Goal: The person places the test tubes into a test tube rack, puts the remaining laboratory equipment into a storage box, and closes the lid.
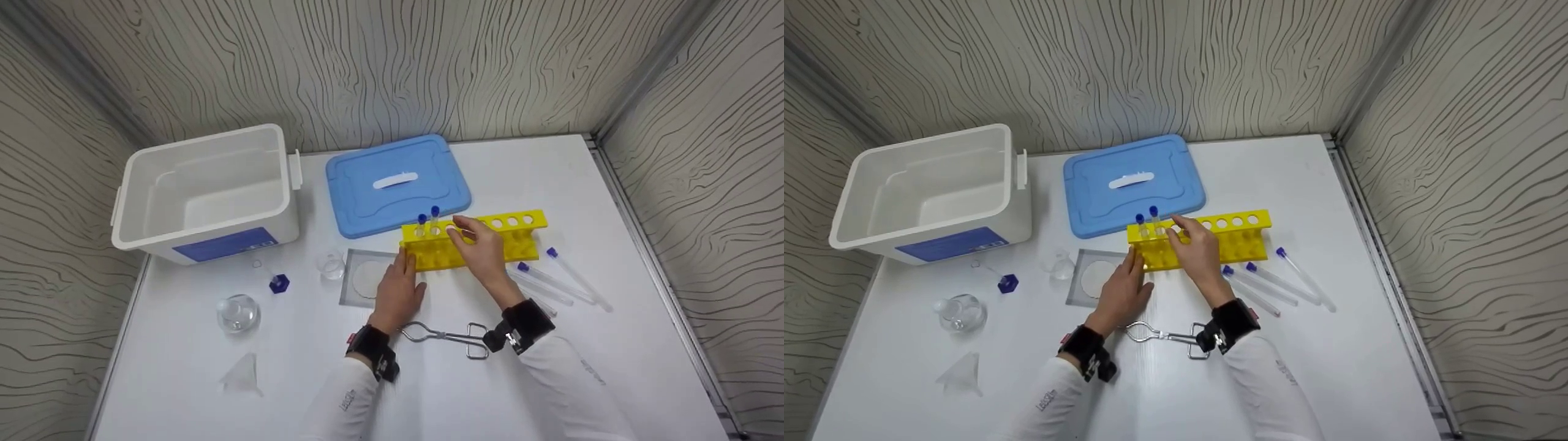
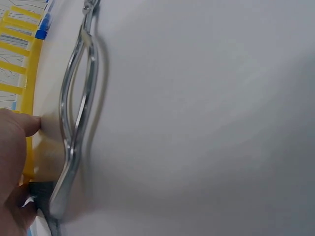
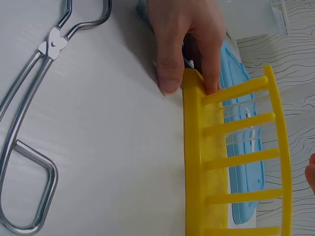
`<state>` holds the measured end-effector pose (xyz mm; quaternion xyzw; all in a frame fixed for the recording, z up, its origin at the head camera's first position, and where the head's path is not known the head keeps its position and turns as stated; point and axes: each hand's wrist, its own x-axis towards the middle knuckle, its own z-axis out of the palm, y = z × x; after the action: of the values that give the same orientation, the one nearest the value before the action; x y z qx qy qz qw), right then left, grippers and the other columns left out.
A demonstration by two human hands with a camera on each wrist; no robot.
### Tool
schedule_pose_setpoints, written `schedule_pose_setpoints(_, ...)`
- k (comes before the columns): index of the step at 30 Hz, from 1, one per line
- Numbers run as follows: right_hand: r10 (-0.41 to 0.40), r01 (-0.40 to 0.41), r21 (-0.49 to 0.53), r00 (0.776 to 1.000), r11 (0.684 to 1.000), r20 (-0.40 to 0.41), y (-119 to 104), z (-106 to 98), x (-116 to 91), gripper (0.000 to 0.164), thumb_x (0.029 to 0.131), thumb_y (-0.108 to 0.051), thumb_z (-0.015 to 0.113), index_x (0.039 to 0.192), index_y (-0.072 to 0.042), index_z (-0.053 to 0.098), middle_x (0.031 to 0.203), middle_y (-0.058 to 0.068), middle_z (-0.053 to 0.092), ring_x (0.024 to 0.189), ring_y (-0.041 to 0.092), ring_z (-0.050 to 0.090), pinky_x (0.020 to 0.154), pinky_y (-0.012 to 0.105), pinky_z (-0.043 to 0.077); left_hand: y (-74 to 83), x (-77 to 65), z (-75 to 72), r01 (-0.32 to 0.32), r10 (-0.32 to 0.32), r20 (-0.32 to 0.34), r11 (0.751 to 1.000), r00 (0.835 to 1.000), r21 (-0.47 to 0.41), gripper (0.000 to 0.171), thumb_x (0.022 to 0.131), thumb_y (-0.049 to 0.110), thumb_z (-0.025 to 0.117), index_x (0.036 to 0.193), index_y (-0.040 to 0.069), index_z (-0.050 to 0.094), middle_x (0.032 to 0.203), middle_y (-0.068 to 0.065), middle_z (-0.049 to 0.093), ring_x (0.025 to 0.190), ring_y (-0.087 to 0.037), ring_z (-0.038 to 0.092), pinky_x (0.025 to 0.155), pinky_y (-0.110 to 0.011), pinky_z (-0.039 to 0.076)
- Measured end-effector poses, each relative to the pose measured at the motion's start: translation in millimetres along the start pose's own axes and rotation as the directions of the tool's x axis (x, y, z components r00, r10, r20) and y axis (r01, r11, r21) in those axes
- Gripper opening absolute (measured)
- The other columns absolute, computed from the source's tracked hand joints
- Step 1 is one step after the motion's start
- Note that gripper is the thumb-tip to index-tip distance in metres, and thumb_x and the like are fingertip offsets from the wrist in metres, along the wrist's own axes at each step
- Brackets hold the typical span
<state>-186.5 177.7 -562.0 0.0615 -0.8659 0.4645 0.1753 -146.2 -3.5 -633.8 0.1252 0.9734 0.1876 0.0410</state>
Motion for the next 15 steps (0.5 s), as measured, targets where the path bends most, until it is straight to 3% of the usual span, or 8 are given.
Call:
schedule_pose_setpoints(7, -0.084, 0.083, -0.022, 0.996, 0.996, -0.02, 6, -24, -9, 0.026, 0.089, -0.011, 0.073, 0.111, 0.002, 0.072, 0.108, 0.016, 0.075, 0.102, 0.03, 0.072, 0.085, 0.044, 0.059, -0.6, -0.7, 1.6, -0.009, 0.009, -0.011, 1.0, 1.0, -0.028, 0.07, 0.098, 0.035, 0.06, 0.155, 0.006, 0.032, 0.164, -0.017, 0.025, 0.136, -0.031, 0.049, 0.113, -0.042, 0.044)
schedule_pose_setpoints(15, -0.11, 0.117, -0.146, 0.992, 0.982, 0.055, 17, -55, -17, 0.024, 0.086, -0.01, 0.076, 0.108, 0.0, 0.073, 0.106, 0.016, 0.075, 0.096, 0.03, 0.072, 0.082, 0.045, 0.06, -2.9, 0.1, 0.8, -0.015, 0.015, -0.006, 1.0, 1.0, -0.019, 0.069, 0.099, 0.036, 0.059, 0.154, 0.005, 0.032, 0.164, -0.018, 0.024, 0.139, -0.032, 0.047, 0.115, -0.043, 0.042)
